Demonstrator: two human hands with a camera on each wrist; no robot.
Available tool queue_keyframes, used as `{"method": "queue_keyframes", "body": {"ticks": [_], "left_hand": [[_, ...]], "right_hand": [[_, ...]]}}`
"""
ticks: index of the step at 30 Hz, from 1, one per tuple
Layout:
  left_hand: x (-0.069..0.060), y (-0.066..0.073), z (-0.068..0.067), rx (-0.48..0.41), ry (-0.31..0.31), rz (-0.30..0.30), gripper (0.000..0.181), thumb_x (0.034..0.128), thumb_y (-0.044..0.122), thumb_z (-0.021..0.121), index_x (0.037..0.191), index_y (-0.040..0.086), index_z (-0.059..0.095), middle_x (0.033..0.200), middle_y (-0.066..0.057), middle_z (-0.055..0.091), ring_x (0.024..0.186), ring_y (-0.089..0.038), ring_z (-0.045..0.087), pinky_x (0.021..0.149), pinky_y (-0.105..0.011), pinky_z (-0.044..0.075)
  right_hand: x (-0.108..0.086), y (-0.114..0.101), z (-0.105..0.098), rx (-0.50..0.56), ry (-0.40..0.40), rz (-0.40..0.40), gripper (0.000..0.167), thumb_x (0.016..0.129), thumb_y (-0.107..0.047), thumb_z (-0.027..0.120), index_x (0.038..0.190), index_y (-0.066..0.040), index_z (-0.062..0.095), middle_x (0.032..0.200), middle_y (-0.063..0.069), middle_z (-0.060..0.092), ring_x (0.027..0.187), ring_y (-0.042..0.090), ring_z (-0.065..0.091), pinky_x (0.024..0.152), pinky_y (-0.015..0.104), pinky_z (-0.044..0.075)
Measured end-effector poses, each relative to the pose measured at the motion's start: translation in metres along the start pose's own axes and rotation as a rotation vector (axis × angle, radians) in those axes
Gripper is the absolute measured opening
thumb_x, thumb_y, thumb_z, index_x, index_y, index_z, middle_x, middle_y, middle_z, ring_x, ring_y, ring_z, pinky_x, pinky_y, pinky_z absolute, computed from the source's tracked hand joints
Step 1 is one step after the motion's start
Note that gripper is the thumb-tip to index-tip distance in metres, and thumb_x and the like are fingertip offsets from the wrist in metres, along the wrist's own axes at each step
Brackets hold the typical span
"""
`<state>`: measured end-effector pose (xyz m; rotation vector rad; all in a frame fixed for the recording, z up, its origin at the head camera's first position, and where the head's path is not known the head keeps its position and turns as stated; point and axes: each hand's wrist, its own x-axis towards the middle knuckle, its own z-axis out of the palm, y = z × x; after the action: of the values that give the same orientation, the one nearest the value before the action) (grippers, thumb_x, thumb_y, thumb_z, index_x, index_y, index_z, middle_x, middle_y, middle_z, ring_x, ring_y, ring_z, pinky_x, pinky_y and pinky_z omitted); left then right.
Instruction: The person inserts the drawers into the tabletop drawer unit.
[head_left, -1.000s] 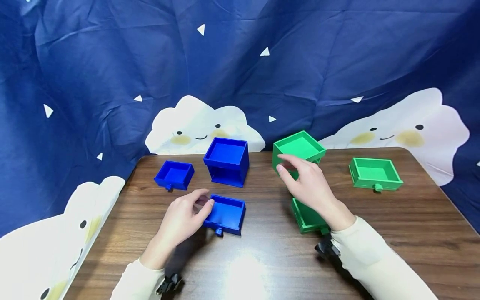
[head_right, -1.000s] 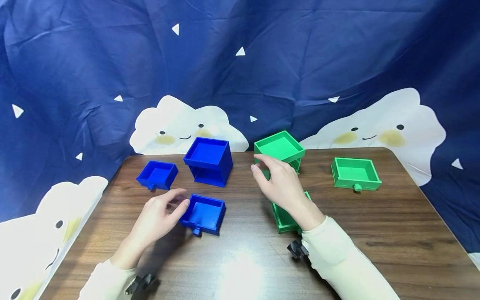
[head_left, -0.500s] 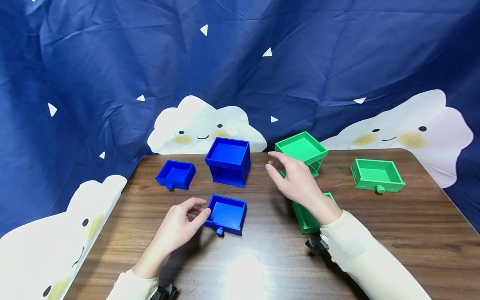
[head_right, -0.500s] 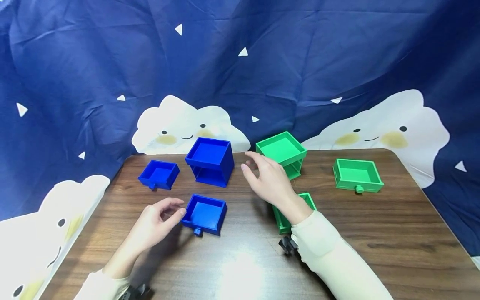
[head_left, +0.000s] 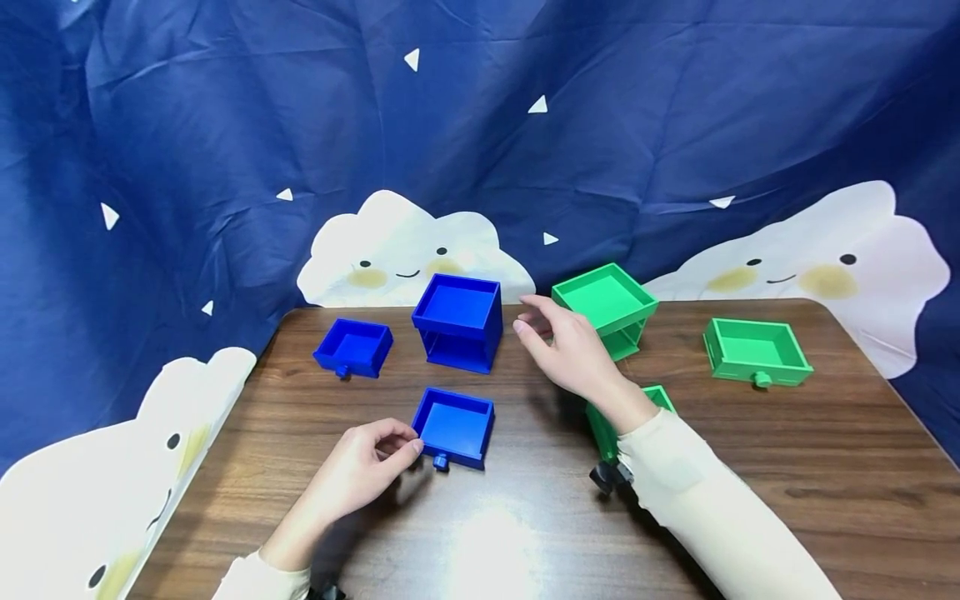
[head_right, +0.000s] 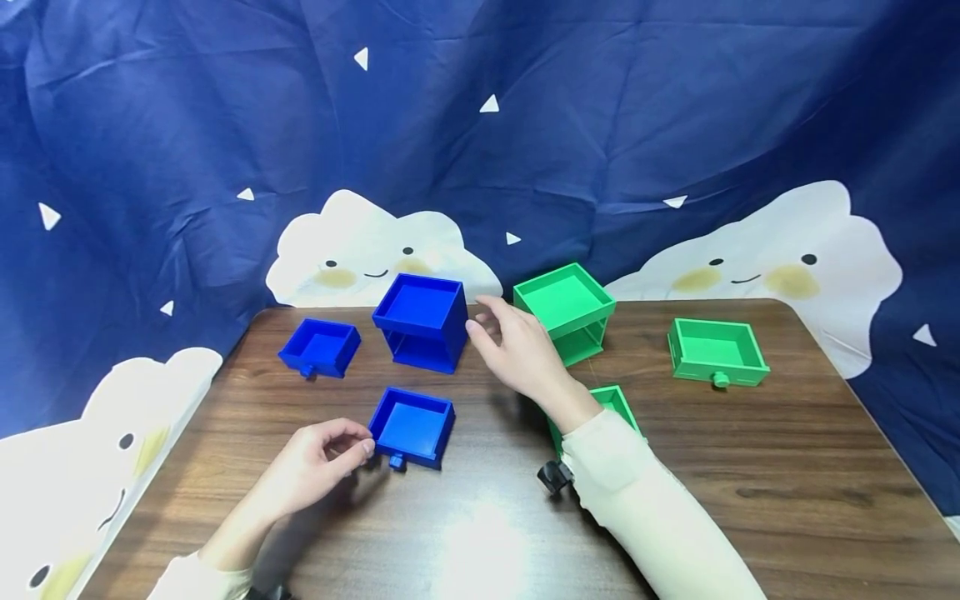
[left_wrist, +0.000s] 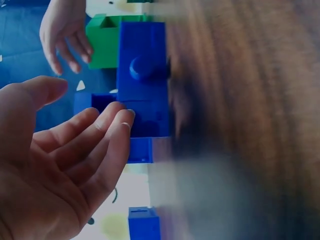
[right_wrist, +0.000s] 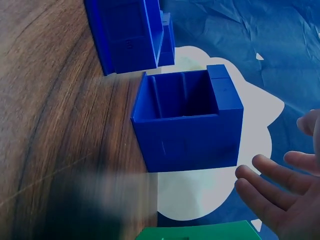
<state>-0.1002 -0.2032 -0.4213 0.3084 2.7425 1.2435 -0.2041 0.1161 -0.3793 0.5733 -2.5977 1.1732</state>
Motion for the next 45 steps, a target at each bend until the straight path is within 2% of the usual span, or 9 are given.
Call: {"method": "queue_keyframes", "body": {"ticks": [13, 20, 26, 34, 41, 45], "left_hand": [[-0.006, -0.009, 0.004, 0.003, -0.071, 0.018, 0.012, 0.1016, 0.024, 0.075, 0.098, 0.012, 0.078, 0.083, 0.007, 0.074, 0.073, -0.002, 0.064, 0.067, -0.020, 0.053], [-0.003, -0.012, 0.011, 0.027, -0.091, -0.010, 0.012, 0.1013, 0.024, 0.075, 0.100, 0.012, 0.079, 0.084, 0.007, 0.073, 0.071, -0.002, 0.062, 0.065, -0.021, 0.052], [-0.001, -0.013, 0.017, -0.015, -0.111, -0.032, 0.015, 0.1015, 0.025, 0.075, 0.101, 0.011, 0.080, 0.083, 0.004, 0.075, 0.068, -0.002, 0.063, 0.063, -0.021, 0.052], [0.002, -0.009, 0.022, -0.098, -0.146, -0.083, 0.023, 0.1012, 0.027, 0.074, 0.102, 0.004, 0.080, 0.074, -0.001, 0.073, 0.058, -0.011, 0.064, 0.051, -0.024, 0.053], [0.003, -0.006, 0.030, -0.124, -0.170, -0.118, 0.028, 0.1022, 0.031, 0.074, 0.092, 0.006, 0.079, 0.064, -0.002, 0.069, 0.054, -0.013, 0.064, 0.049, -0.032, 0.059], [0.004, -0.004, 0.034, -0.111, -0.160, -0.146, 0.030, 0.1026, 0.032, 0.073, 0.086, 0.008, 0.079, 0.060, -0.001, 0.066, 0.049, -0.012, 0.061, 0.047, -0.032, 0.058]], "right_hand": [[0.013, 0.006, 0.013, -0.018, -0.028, 0.034, 0.048, 0.108, -0.027, 0.062, 0.151, -0.005, 0.057, 0.129, 0.016, 0.076, 0.114, 0.031, 0.075, 0.102, 0.051, 0.060], [0.020, 0.014, 0.020, -0.002, -0.054, 0.065, 0.052, 0.109, -0.029, 0.061, 0.156, -0.008, 0.053, 0.133, 0.018, 0.075, 0.117, 0.032, 0.074, 0.103, 0.052, 0.059], [0.026, 0.019, 0.028, -0.008, -0.121, 0.111, 0.060, 0.111, -0.037, 0.057, 0.164, -0.012, 0.043, 0.148, 0.022, 0.065, 0.129, 0.039, 0.069, 0.113, 0.058, 0.053], [0.035, 0.022, 0.037, 0.027, -0.161, 0.123, 0.066, 0.112, -0.041, 0.054, 0.169, -0.015, 0.035, 0.163, 0.021, 0.051, 0.138, 0.041, 0.064, 0.114, 0.058, 0.053], [0.041, 0.025, 0.049, 0.033, -0.150, 0.134, 0.066, 0.113, -0.042, 0.052, 0.170, -0.014, 0.032, 0.166, 0.024, 0.047, 0.143, 0.044, 0.058, 0.120, 0.060, 0.047], [0.043, 0.025, 0.055, 0.037, -0.139, 0.155, 0.067, 0.113, -0.046, 0.051, 0.170, -0.016, 0.033, 0.167, 0.022, 0.046, 0.146, 0.043, 0.055, 0.121, 0.061, 0.045]]}}
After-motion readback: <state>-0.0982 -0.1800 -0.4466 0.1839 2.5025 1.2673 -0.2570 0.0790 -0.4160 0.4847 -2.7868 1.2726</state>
